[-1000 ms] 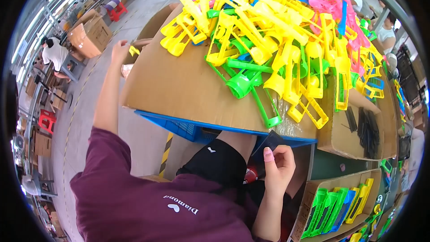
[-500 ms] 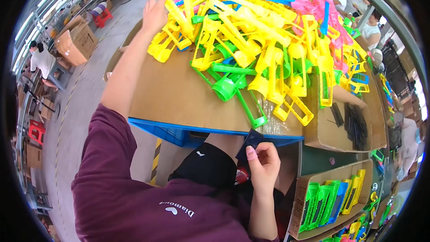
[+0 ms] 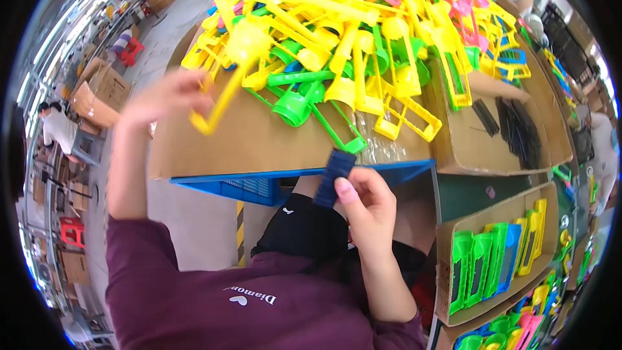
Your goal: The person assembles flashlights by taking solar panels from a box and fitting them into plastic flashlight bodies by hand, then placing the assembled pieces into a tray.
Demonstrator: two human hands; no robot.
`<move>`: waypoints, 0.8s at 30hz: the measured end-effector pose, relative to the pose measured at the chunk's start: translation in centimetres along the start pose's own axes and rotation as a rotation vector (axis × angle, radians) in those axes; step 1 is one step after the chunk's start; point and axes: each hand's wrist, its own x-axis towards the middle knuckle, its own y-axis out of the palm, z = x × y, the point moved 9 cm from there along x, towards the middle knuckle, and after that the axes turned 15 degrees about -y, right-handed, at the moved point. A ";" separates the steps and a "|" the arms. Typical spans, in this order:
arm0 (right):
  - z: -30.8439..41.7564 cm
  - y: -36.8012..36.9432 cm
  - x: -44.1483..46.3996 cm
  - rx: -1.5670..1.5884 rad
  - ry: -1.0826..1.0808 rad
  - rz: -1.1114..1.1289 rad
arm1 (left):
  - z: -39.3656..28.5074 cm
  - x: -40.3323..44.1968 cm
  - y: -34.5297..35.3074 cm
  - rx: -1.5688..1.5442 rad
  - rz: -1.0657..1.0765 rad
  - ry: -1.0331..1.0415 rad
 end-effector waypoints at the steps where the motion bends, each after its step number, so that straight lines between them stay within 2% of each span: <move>1: 0.5 0.7 0.3 0.074 -0.010 0.017 | -0.8 -0.8 4.2 -0.277 0.193 0.045; 2: 1.3 1.4 0.5 0.144 -0.035 0.021 | -2.9 -1.7 7.6 -0.241 0.270 0.217; 4: 2.6 2.3 0.2 0.222 -0.071 0.036 | -5.9 -3.4 13.2 -0.399 0.349 0.380; 5: 3.2 2.4 -0.1 0.231 -0.082 0.056 | -6.2 -4.1 16.4 -0.648 0.555 0.261; 10: 5.3 0.2 -1.3 0.131 -0.078 0.072 | -10.0 -5.9 20.4 -0.987 0.895 0.321; 14: 5.4 -1.8 -2.0 -0.004 -0.162 0.053 | -11.3 -6.0 21.8 -1.104 0.863 0.392; 17: 5.8 -3.0 -2.5 -0.156 -0.188 0.010 | -11.5 -5.8 22.6 -1.400 1.289 0.463; 18: 5.7 -2.9 -2.6 -0.201 -0.179 0.031 | -11.6 -5.5 22.4 -1.480 1.139 0.433; 21: 5.3 -2.2 -2.9 -0.322 -0.158 0.059 | -10.1 -5.0 22.9 -1.278 0.342 0.185; 24: 5.5 -2.5 -3.3 -0.379 -0.194 0.015 | -10.5 -5.3 23.2 -1.280 0.320 0.282</move>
